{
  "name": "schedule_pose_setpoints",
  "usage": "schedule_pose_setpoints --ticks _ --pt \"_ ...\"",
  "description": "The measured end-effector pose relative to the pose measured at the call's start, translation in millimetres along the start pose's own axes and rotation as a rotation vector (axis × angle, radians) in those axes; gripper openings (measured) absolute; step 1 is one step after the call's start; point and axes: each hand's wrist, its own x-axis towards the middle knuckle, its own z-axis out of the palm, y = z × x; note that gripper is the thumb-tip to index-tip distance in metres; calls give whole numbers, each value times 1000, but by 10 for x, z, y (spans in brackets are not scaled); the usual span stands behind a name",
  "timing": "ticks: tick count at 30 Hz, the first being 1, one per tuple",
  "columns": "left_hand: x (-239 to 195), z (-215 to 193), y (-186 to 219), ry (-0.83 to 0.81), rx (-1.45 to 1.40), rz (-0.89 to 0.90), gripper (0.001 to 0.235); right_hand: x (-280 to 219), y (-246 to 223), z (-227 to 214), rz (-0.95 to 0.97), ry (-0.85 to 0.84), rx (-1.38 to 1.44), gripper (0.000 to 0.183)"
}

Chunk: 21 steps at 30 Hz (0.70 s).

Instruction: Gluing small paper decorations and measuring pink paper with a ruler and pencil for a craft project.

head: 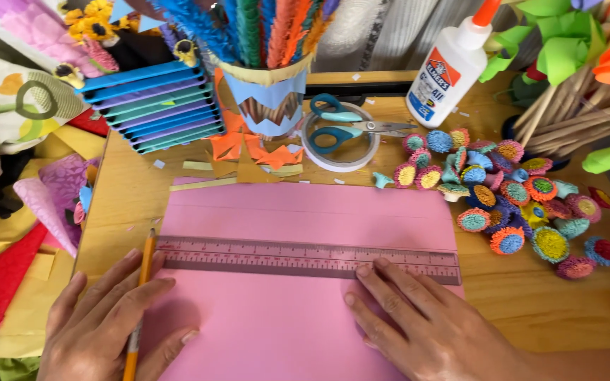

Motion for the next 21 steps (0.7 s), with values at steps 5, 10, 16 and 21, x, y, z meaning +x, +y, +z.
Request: schedule_pose_setpoints --ticks 5,10,16,21 --pt "-19 58 5 18 49 -46 54 -12 -10 7 11 -15 6 42" --pt "-14 51 21 24 34 -46 54 -76 -3 27 -8 -65 26 43" --pt "-34 66 -14 18 29 -20 55 -81 -5 17 -15 -72 10 43" --pt "-6 9 41 40 12 -12 55 -88 5 18 -28 -84 6 47"
